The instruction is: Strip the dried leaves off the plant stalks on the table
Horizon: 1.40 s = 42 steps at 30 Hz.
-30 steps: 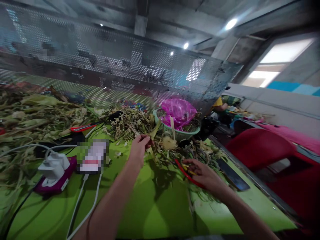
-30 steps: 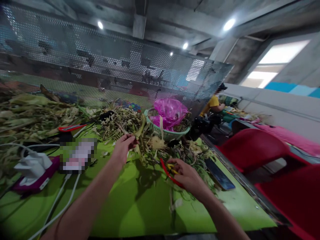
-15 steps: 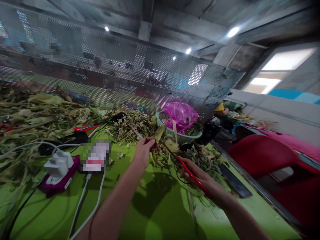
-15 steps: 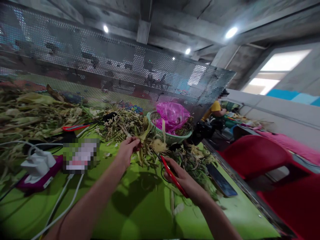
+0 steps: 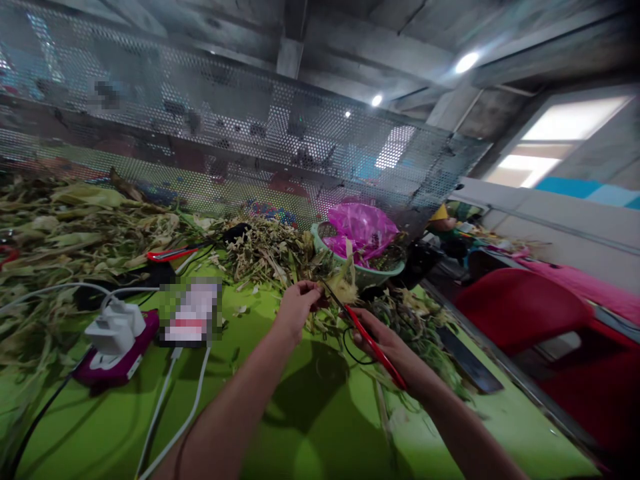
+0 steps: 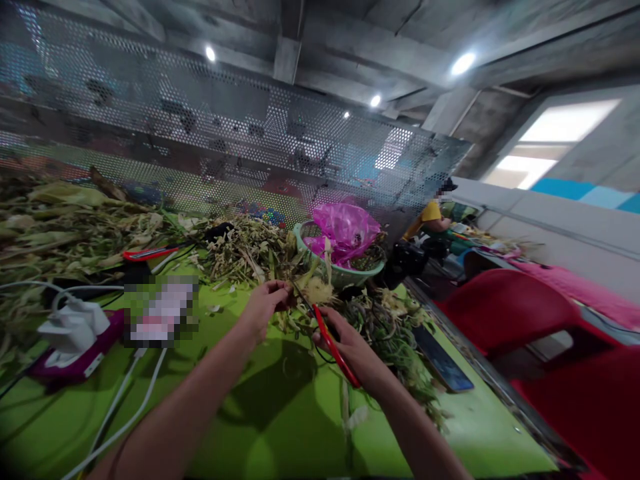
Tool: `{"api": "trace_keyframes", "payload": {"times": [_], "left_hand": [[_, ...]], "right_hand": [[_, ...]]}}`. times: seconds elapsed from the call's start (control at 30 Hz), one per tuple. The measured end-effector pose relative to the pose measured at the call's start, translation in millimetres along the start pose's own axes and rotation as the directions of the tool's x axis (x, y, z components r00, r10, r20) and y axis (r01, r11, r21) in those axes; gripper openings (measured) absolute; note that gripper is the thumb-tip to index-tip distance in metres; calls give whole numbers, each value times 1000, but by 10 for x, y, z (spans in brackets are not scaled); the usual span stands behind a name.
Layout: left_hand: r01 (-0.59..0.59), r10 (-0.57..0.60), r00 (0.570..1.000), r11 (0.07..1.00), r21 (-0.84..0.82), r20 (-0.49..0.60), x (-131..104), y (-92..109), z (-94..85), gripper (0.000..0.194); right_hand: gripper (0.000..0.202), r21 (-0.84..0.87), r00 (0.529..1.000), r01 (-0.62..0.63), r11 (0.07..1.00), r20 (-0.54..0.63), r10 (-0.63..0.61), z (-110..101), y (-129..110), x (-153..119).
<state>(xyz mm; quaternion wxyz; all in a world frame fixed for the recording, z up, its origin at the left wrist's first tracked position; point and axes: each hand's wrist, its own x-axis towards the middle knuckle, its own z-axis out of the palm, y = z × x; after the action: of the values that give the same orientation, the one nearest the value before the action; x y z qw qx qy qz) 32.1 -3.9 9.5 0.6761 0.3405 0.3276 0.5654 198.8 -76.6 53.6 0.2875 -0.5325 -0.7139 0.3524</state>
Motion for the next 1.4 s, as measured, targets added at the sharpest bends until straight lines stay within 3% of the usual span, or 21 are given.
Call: {"api": "trace_keyframes", "payload": {"times": [0.47, 0.6, 0.77, 0.9, 0.97, 1.03, 1.1, 1.23, 1.4], "left_hand": [[27, -27, 999, 999, 26, 20, -19, 36, -16, 20], [31, -30, 1000, 999, 39, -8, -8, 78, -47, 20], [-18, 19, 999, 1000, 20, -50, -5, 141, -64, 18], [-54, 56, 996, 998, 35, -65, -11, 167, -47, 18], [-82, 85, 995, 995, 53, -55, -18, 176, -32, 17], [-115, 118, 992, 991, 69, -44, -23, 185, -20, 16], [-146, 149, 988, 986, 83, -35, -21, 194, -17, 14], [-226, 235, 971, 966, 126, -54, 2, 210, -38, 13], [-246, 264, 959, 956, 163, -102, 9, 213, -42, 14]], "right_hand": [[36, -53, 998, -8, 999, -66, 4, 1, 219, 40], [36, -225, 991, -27, 974, -131, -2, -74, 353, 50], [51, -546, 993, -85, 834, -111, 29, -213, 484, 3], [33, -646, 993, -78, 760, -119, 1, -254, 318, 0], [30, -582, 978, -19, 813, -178, -104, -207, 153, 78], [29, -406, 947, 89, 909, -249, -204, -108, -2, 219], [30, -187, 921, 156, 970, -327, -211, 24, -107, 395], [29, 67, 915, 207, 976, -366, -169, 261, -163, 692], [25, 96, 883, 249, 964, -432, -185, 366, -142, 810]]}}
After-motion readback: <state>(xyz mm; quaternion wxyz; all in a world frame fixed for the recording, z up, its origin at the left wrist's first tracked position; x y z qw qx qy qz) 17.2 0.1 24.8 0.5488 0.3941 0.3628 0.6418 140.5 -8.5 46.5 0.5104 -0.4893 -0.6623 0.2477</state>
